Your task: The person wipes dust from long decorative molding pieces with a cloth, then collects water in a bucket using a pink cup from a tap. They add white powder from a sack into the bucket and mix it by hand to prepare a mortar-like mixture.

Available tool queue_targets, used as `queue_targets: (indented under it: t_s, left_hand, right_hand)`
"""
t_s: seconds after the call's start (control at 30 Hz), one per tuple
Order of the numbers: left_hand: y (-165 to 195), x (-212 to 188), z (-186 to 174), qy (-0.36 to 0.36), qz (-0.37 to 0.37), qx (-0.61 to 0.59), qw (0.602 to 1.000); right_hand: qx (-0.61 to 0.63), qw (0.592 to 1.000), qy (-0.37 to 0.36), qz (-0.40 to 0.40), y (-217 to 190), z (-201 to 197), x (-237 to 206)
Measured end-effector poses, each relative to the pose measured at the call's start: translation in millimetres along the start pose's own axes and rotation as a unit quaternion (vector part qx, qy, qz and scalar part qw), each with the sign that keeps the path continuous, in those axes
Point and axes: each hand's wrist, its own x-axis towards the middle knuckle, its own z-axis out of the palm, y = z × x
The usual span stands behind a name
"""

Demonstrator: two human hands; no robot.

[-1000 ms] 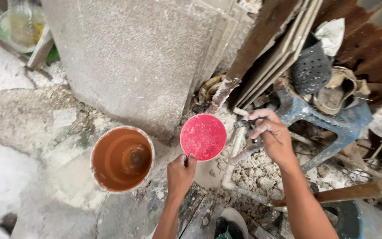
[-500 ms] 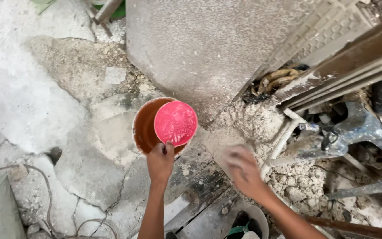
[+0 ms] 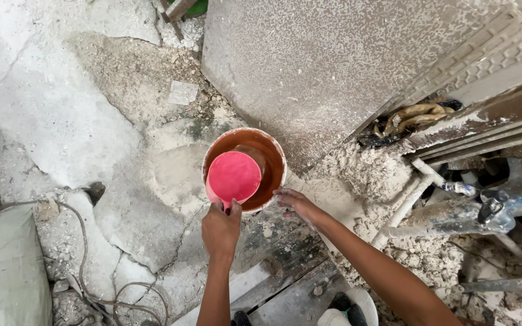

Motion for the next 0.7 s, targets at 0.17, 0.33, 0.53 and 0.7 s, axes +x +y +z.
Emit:
queue_targets:
  t_s: [0.17, 0.33, 0.53, 0.7]
  left_hand:
    - [3.3, 1.1, -12.7, -0.023, -0.005, 0.068, 0.997]
    - [1.1, 5.5, -24.3, 0.008, 0.033, 0.108, 0.994]
    - [-0.7, 11.6, -35.7, 0.062, 0.071, 0.112, 0.989]
    - [2.3, 19.5, -44.6, 0.078, 0.044, 0.158, 0.983]
  right_hand:
    - [0.077, 0.997, 0.016, 0.024, 20.0, -8.1, 16.8]
    - [0.109, 0.994, 0.008, 0.03, 25.7, -8.4, 13.2]
    - [0.094, 0.995, 0.011, 0.039, 24.2, -4.3, 5.0]
    - [0.063, 0.998, 0.01, 0.012, 18.2, -4.1, -9.5]
